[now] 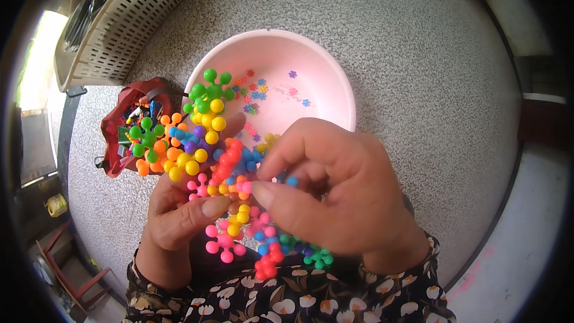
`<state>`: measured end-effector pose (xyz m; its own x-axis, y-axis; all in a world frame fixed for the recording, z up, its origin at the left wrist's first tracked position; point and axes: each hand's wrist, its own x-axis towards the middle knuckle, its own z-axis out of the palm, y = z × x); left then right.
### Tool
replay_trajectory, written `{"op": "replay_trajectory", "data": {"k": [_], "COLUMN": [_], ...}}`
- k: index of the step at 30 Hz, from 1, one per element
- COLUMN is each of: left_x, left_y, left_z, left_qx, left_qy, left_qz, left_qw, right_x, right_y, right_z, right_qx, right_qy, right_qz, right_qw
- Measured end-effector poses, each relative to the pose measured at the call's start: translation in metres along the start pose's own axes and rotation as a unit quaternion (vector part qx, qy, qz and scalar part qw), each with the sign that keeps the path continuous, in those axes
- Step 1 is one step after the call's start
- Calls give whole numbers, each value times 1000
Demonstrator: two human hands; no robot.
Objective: Connecting snowflake-shaped plastic building blocks to form a complex structure.
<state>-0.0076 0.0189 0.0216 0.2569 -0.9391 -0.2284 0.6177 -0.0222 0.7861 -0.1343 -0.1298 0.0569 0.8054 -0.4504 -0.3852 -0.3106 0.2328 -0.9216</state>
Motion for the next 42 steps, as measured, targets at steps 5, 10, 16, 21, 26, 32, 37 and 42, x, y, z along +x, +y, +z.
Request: {"op": "replay_trajectory", "data": {"k": [5, 10, 16, 21, 26, 32, 37, 42], "left_x": [1, -1, -1, 6, 7, 7, 7, 8], "left_y": [1, -11, -15, -14, -16, -12, -16, -15], "left_z": [-3, -11, -21, -15, -18, -5, -17, -19], "left_qx": [46, 79, 178, 119, 50, 17, 76, 89], "left_qy": [9, 19, 0, 17, 15, 61, 15, -7], "left_qz": [21, 54, 110, 116, 106, 95, 120, 139], "left_qw": [999, 995, 978, 986, 993, 993, 990, 986], "right_x": [-1, 1, 3, 9, 11, 12, 13, 13], "right_y": [6, 8, 11, 23, 25, 24, 26, 24], "right_z": [0, -1, 1, 4, 5, 6, 8, 8], "right_qx": [-50, -100, -101, -122, -131, -113, -99, -109], "right_qy": [-5, -44, -65, -40, -31, -26, -18, -26], "right_qz": [-18, -33, -61, -150, -165, -191, -187, -181], "right_qw": [999, 993, 991, 980, 977, 975, 977, 977]}}
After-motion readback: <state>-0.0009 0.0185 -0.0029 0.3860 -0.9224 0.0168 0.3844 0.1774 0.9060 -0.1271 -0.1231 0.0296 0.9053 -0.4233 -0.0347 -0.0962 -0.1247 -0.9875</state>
